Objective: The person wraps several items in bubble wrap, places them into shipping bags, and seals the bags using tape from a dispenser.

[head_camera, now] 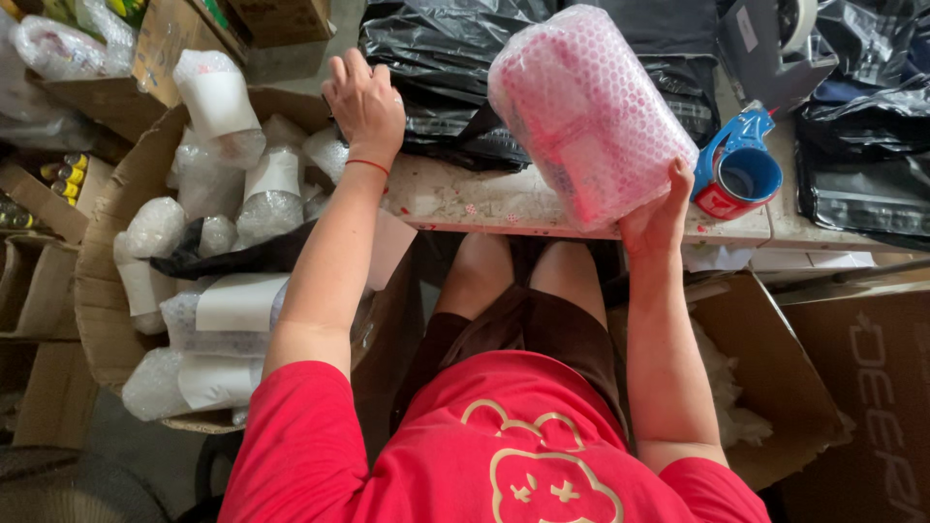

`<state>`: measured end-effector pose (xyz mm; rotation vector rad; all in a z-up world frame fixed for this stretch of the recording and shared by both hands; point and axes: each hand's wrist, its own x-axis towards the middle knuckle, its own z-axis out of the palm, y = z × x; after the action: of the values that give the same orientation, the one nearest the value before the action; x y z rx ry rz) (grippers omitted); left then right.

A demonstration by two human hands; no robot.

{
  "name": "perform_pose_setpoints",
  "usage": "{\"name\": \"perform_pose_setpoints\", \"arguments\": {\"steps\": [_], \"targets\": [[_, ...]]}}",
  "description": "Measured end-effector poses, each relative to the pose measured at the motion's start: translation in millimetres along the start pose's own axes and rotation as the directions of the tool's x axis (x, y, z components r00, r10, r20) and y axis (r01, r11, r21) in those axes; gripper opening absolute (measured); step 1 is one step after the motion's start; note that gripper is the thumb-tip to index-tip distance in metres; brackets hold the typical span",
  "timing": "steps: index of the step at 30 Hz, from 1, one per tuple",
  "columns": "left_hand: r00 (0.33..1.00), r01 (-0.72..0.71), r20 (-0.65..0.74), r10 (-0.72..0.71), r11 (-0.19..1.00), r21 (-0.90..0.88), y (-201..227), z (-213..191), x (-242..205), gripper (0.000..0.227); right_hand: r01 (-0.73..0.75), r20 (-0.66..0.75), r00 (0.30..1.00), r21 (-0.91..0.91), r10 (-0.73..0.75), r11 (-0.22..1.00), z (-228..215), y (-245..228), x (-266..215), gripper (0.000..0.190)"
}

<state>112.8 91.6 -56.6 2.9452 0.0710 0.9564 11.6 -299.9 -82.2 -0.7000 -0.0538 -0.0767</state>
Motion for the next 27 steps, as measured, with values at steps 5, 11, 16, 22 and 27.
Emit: {"name": "perform_pose_setpoints", "arguments": {"steps": [5,11,16,22,27], "targets": [[0.835,-0.397,-0.353,0.422,0.906,0.144,-2.3,-9.8,5.7,0.020,-0.006,0.033,0.999,0.028,0.005,1.000,-0.5,1.0,0.3,0.082],[0.788,-0.506,-0.385,0.481,0.861,0.041,-5.0,-13.5,10.4,0.010,-0.003,0.045,0.999,0.030,0.001,1.000,-1.2,1.3,2.0,0.084],[0.775,-0.506,-0.453,0.441,0.862,-0.027,-0.8,-30.7,-4.5,0.007,-0.006,0.061,0.998,0.026,0.005,1.000,-2.6,1.6,1.3,0.085],[0.817,-0.471,-0.490,0.303,0.841,-0.267,1.1,-48.1,-39.1,0.006,0.002,0.046,0.999,0.044,-0.004,0.999,-8.0,3.3,6.0,0.084],[0.813,-0.485,-0.454,0.365,0.856,-0.180,-1.2,-67.4,-59.8,0.007,0.016,0.075,0.997,0.026,-0.018,1.000,-7.6,3.7,3.5,0.082]]}}
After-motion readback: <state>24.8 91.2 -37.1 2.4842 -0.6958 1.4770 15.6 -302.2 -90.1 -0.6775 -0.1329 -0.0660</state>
